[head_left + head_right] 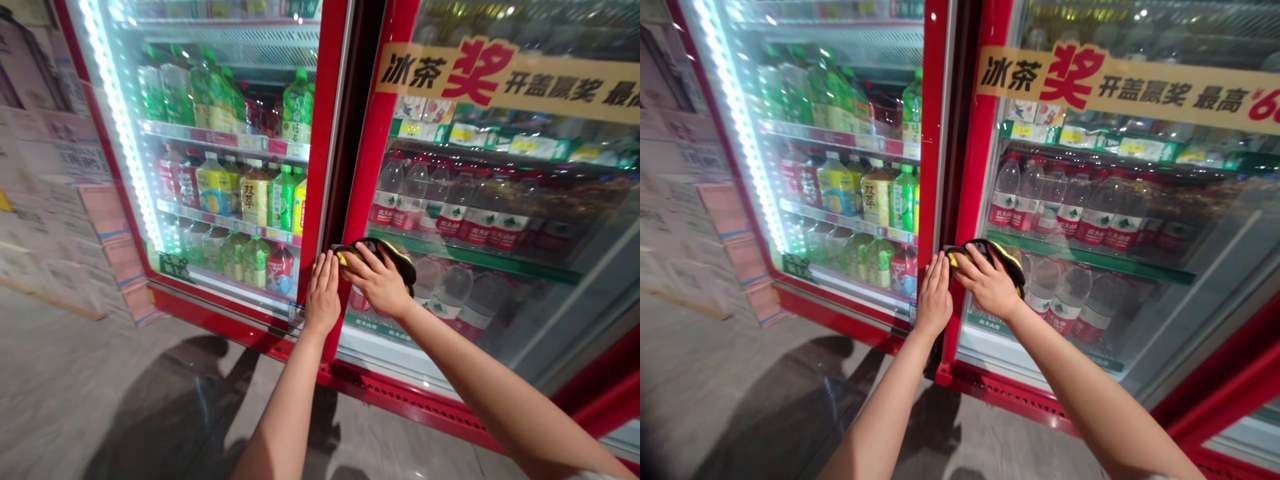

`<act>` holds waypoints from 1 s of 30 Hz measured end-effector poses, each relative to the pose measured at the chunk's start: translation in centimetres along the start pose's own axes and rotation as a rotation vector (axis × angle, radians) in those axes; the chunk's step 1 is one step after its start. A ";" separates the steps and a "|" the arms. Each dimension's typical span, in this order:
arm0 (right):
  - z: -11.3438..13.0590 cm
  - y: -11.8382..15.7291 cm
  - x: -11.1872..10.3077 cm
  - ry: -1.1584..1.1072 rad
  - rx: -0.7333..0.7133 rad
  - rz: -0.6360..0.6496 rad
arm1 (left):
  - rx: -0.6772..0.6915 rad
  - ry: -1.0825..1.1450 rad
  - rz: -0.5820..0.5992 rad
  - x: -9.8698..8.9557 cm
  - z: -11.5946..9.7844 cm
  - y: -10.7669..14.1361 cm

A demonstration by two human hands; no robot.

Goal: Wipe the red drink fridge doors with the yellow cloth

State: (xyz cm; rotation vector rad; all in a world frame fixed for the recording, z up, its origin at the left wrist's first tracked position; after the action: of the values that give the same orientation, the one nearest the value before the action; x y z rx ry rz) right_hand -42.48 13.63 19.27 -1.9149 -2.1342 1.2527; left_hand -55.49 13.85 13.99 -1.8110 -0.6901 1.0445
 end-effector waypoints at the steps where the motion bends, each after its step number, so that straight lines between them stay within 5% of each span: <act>1: 0.6 0.4 0.4 -0.009 -0.010 0.014 | 0.004 -0.005 0.015 0.4 0.3 0.8; 16: 8.2 6.3 4.6 -0.111 -0.078 0.077 | 0.018 -0.228 0.174 2.1 1.8 11.0; 21: 5.8 5.5 2.9 -0.137 -0.092 0.085 | 0.047 -0.195 0.137 1.2 0.6 7.5; 26: 0.8 3.6 0.5 -0.046 0.194 -0.035 | 0.043 -0.108 0.074 0.4 -1.6 0.5; 30: 3.0 5.3 1.4 -0.015 0.276 -0.094 | 0.056 -0.122 0.083 0.9 -1.6 2.8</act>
State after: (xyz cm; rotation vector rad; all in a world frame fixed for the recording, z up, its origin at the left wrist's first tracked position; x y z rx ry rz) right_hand -39.95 12.83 13.62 -1.6800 -1.9129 1.4568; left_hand -53.57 12.68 11.53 -1.7511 -0.6566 1.2259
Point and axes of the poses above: each hand's wrist, its own y-axis away from the middle knuckle, its own x-axis out of the palm, z = x × y, the point moved 6 cm from there along -y, towards the middle knuckle, and after that the axes turned 10 degrees about -x, right-handed, at the moved point
